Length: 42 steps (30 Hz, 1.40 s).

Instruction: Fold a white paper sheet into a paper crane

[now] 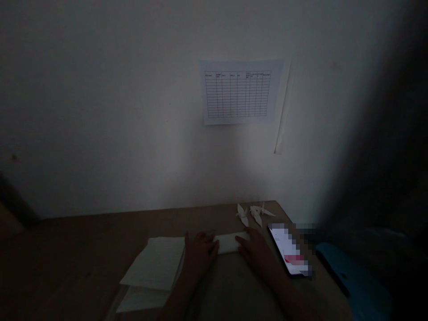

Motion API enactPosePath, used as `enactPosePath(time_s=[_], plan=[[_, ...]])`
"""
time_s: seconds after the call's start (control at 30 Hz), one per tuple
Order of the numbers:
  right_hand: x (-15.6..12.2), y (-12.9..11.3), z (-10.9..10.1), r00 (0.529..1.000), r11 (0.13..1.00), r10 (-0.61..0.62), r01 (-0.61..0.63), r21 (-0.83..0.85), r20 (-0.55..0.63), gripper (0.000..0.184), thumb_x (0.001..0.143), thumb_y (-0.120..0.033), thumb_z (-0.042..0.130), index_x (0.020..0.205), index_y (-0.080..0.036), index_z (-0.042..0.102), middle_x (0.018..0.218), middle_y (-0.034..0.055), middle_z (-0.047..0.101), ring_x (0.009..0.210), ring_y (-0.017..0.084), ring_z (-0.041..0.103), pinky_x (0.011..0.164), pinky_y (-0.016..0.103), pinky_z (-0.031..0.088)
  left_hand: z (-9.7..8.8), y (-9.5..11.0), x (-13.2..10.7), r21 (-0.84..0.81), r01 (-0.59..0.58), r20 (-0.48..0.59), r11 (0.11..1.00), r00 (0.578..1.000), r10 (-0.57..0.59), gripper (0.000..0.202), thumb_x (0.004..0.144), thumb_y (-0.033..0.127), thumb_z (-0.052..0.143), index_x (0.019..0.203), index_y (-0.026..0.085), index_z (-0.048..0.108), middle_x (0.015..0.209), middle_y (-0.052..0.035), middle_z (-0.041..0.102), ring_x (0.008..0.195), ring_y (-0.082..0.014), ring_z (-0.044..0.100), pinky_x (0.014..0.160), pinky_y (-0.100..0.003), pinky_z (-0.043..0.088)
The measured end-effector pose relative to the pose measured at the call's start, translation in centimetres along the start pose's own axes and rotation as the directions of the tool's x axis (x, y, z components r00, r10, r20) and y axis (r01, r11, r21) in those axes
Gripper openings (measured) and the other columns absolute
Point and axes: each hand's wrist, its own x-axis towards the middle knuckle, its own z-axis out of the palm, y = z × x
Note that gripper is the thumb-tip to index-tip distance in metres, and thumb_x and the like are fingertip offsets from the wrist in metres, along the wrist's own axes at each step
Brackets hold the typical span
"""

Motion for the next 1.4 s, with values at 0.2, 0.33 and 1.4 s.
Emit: enactPosePath(time_s=[0.2, 0.33, 1.4], plan=[[0.2, 0.1, 0.0, 1.0, 0.999, -0.006, 0.005, -0.038, -0.02, 0.037, 0.094, -0.022, 0.064, 0.129, -0.032, 0.073, 0.145, 0.0126, 0.06, 0.132, 0.036, 0.057, 0.109, 0.057, 0.05, 0.0, 0.1, -0.1, -0.006, 0.002, -0.006, 1.0, 1.0, -0.002, 0.03, 0.104, 0.037, 0.054, 0.101, 0.037, 0.084, 0.128, -0.0017, 0.078, 0.128, -0.0371, 0.061, 0.119, -0.081, 0.0], [0.1, 0.4, 0.6, 1.0, 1.0, 0.009, -0.009, -0.008, 0.005, 0.034, 0.097, -0.023, 0.061, 0.127, -0.032, 0.074, 0.143, 0.0122, 0.062, 0.131, 0.035, 0.059, 0.109, 0.055, 0.052, -0.1, 0.3, 0.0, -0.006, 0.015, -0.012, 1.0, 1.0, -0.015, 0.03, 0.104, 0.036, 0.054, 0.099, 0.036, 0.084, 0.125, -0.0029, 0.079, 0.127, -0.0365, 0.062, 0.119, -0.081, 0.001], [0.8, -1.7, -2.9, 0.956, 0.999, 0.042, -0.035, -0.03, 0.292, 0.04, 0.104, -0.032, 0.056, 0.144, -0.038, 0.061, 0.152, 0.007, 0.059, 0.14, 0.029, 0.053, 0.12, 0.051, 0.036, -0.2, 0.2, 0.0, 0.023, 0.011, -0.016, 1.0, 1.0, -0.011, 0.029, 0.105, 0.034, 0.054, 0.102, 0.034, 0.083, 0.128, -0.0023, 0.078, 0.13, -0.0353, 0.061, 0.118, -0.081, 0.008]])
